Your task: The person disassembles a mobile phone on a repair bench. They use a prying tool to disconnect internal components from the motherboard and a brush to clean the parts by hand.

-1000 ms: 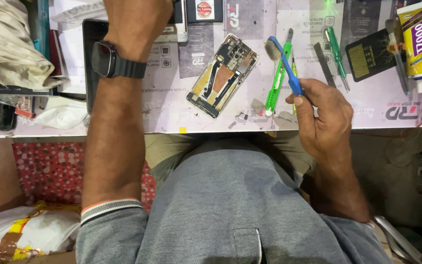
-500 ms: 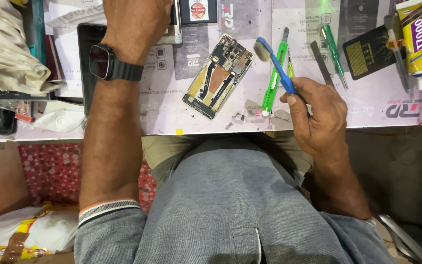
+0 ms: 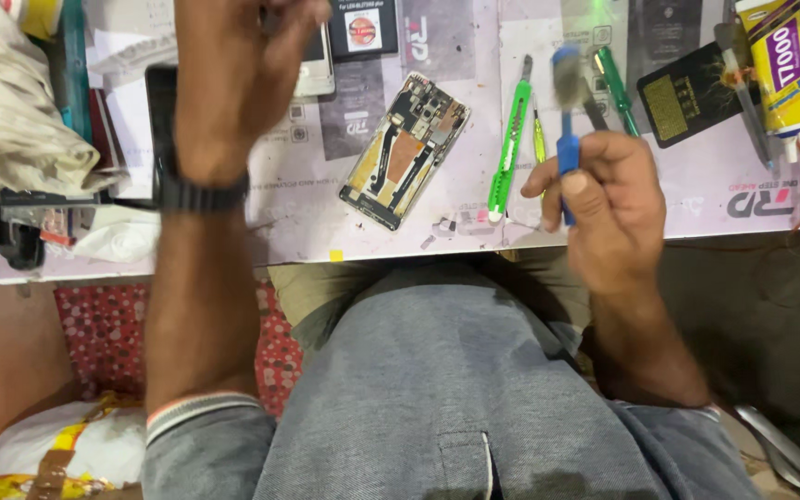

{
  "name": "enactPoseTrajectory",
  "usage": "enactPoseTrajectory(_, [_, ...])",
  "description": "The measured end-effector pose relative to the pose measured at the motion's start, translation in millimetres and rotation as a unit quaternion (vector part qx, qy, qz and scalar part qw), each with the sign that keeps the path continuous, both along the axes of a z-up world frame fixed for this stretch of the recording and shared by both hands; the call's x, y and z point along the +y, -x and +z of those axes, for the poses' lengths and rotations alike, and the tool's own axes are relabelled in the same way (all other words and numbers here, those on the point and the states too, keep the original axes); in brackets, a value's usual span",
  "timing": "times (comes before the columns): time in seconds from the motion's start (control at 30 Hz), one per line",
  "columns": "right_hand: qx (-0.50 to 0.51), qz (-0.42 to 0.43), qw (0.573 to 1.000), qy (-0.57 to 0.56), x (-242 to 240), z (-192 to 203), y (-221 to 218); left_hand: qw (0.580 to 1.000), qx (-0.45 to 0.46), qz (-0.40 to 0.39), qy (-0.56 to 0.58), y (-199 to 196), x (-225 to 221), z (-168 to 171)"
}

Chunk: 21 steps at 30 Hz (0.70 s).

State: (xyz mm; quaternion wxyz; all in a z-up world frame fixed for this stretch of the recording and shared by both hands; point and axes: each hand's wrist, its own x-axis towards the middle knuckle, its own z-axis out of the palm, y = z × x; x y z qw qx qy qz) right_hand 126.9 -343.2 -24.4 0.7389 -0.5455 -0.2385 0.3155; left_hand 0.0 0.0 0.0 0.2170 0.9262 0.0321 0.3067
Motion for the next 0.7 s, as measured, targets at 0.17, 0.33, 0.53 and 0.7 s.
enactPoseTrajectory(0.17, [0.157,0.116,0.974,-0.116,26,5,-2,0.990,-0.132,-0.019,-0.035,18,-73,17])
enactPoseTrajectory(0.33, [0.134,0.154,0.978,-0.047,43,16,22,0.984,-0.082,-0.088,-0.130,50,-104,13])
enactPoseTrajectory(0.53, [0.120,0.146,0.981,-0.034,54,23,35,0.967,-0.147,-0.109,-0.175,50,-95,-1])
enactPoseTrajectory(0.7, [0.106,0.124,0.986,-0.037,54,21,41,0.964,-0.153,-0.125,-0.178,52,-95,-4])
